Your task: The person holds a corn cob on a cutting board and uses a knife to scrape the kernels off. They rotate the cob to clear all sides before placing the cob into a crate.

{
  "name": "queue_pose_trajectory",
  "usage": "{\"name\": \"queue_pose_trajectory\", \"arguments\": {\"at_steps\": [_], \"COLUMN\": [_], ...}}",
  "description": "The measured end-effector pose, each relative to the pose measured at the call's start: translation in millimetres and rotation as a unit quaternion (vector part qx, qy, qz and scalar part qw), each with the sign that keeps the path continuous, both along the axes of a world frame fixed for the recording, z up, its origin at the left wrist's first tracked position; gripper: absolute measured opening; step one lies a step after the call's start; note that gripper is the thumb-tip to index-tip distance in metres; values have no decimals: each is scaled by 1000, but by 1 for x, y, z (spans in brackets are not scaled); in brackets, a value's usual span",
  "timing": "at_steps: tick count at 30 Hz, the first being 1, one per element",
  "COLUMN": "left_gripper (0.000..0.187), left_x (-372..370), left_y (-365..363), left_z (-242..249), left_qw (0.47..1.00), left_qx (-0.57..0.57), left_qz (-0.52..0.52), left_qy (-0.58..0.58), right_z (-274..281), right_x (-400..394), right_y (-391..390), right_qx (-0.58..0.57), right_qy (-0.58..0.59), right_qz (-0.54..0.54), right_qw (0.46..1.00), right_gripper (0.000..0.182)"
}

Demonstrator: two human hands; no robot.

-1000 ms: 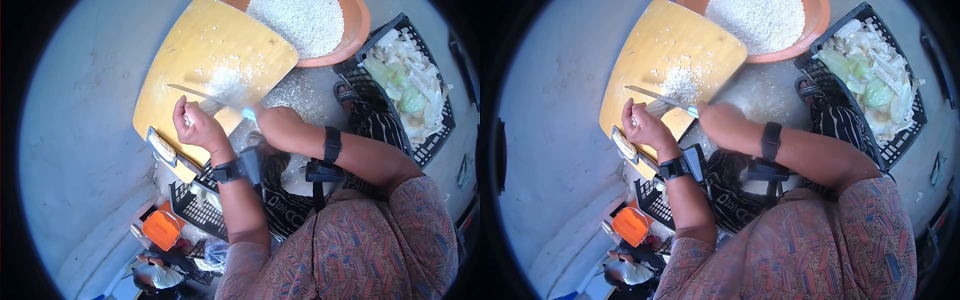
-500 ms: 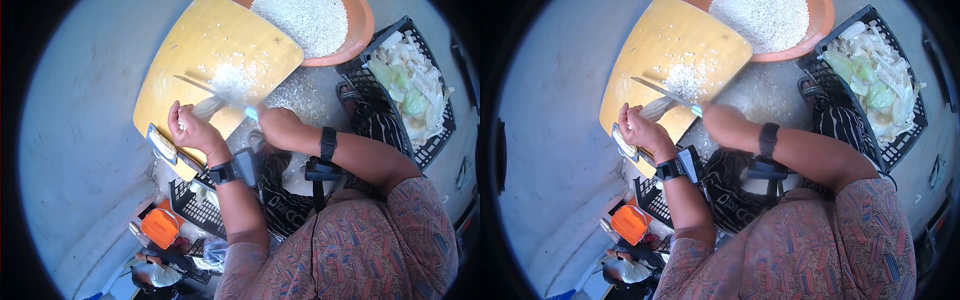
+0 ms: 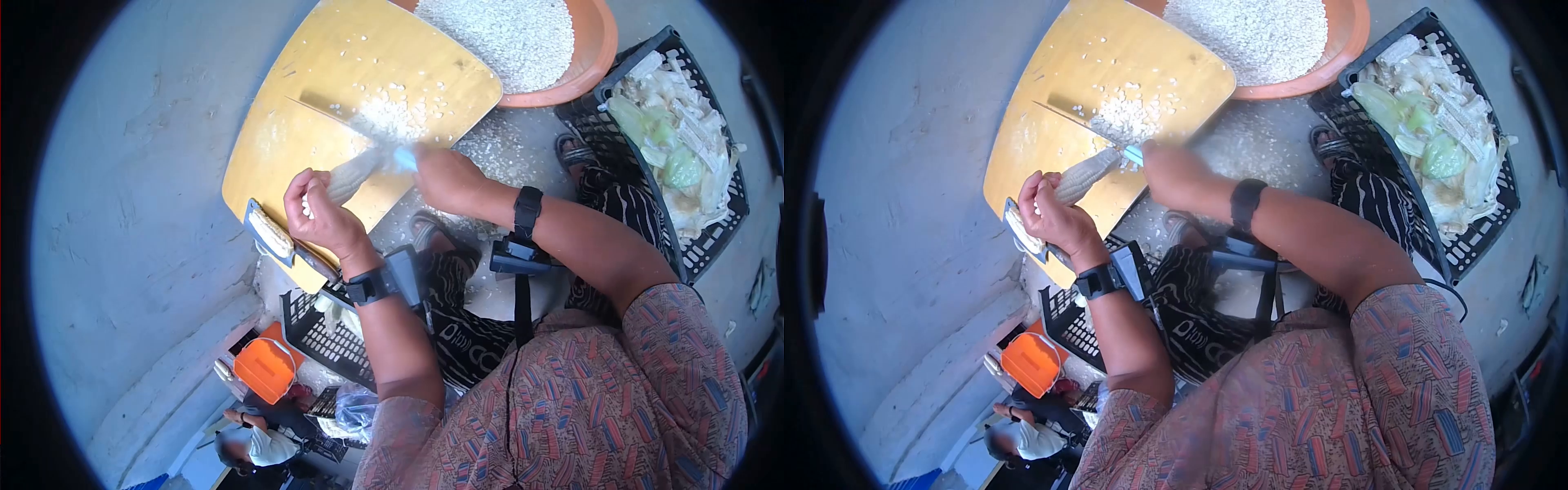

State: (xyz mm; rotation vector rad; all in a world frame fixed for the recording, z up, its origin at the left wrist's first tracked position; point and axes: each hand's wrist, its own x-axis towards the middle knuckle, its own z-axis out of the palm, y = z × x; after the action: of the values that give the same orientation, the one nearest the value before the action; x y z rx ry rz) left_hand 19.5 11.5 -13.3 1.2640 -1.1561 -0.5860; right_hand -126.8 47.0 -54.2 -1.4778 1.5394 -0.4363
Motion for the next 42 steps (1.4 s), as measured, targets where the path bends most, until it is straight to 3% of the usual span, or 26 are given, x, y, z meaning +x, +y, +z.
{"name": "queue_pose_trajectory", "arguments": {"at_steps": [7,12,22,34,40,42], "left_gripper": [12,7,7,10,7,7], "left_x": [-3,7,4,-7,-9,-5], "left_y": [3,2,1,1,2,-3], "left_z": [6,7,4,6,2,1], "left_qw": [993,987,981,989,993,996], "left_qx": [37,40,32,37,33,10], "left_qz": [-107,-140,-180,-137,-116,25], "left_qy": [-27,70,66,44,18,87], "right_z": [25,41,18,19,-4,7], "right_x": [-8,-16,-6,-6,4,2], "right_y": [6,14,7,8,3,5], "right_qx": [-46,-28,-38,-26,-113,-50], "right_qy": [-5,12,-3,-2,32,2], "right_qz": [52,97,61,54,-4,12], "right_qw": [998,995,997,998,993,999], "right_gripper": [24,29,29,21,18,25]}}
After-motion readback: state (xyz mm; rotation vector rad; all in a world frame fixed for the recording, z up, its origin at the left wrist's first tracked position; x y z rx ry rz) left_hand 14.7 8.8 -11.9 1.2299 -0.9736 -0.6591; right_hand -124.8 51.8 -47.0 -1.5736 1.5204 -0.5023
